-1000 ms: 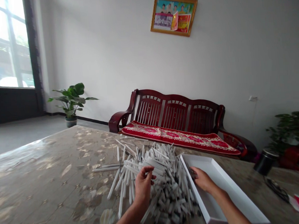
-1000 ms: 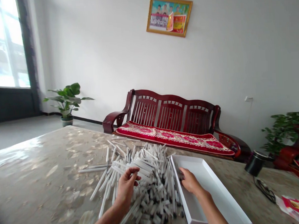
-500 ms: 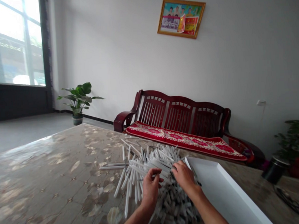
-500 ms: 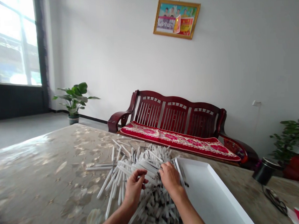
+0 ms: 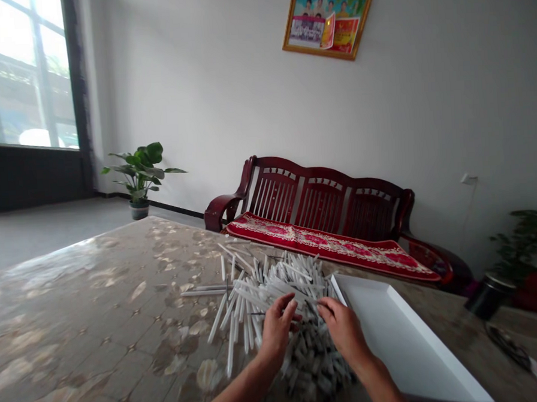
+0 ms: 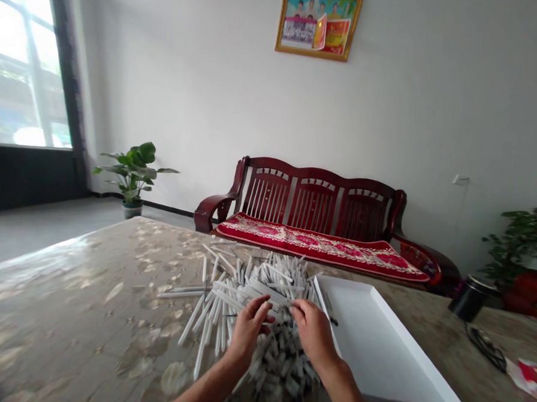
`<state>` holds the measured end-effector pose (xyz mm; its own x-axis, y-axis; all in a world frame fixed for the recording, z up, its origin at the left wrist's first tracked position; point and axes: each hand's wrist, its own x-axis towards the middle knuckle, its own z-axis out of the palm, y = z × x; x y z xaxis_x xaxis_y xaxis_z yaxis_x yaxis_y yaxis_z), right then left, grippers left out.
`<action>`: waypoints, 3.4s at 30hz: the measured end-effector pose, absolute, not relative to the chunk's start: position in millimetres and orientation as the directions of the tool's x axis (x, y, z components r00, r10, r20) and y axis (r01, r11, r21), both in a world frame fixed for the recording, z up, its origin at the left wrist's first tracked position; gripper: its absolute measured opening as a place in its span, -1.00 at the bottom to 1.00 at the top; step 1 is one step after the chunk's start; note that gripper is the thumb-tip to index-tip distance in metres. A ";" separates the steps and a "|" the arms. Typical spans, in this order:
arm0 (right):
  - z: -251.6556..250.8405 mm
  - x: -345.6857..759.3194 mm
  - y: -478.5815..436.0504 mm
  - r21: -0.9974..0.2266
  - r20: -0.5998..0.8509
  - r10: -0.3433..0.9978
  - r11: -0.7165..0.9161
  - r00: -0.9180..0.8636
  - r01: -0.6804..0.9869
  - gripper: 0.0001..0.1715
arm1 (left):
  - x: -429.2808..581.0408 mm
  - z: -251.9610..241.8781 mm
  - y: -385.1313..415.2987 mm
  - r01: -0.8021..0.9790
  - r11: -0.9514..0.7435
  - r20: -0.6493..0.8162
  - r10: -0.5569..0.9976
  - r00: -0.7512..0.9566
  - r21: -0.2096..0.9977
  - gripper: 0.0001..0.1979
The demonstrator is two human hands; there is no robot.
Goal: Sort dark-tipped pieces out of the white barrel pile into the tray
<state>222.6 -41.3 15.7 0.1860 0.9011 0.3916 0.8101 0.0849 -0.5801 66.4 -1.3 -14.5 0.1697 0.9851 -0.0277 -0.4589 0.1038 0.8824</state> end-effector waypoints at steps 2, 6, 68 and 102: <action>14.9 214.6 -48.8 -0.629 0.396 0.904 0.141 0.159 0.764 -0.71 | 65.6 -10.9 -4.7 -0.487 0.101 -0.012 0.983 0.182 0.867 -0.54; 11.2 204.0 -57.8 -0.690 0.346 0.929 0.155 0.134 0.707 -0.70 | 63.1 -7.3 -8.8 -0.529 0.073 -0.009 0.992 0.122 0.845 -0.52; 0.9 185.3 -67.1 -0.359 0.525 0.850 0.183 0.036 0.915 -0.81 | 25.9 -3.2 30.1 -0.507 -0.183 -0.051 0.909 -0.413 0.842 -0.79; 25.4 160.4 -35.8 -0.183 0.610 0.792 0.157 -0.013 0.971 -0.79 | 25.4 -3.4 32.2 -0.760 -0.047 -0.221 0.944 -0.247 0.649 -0.84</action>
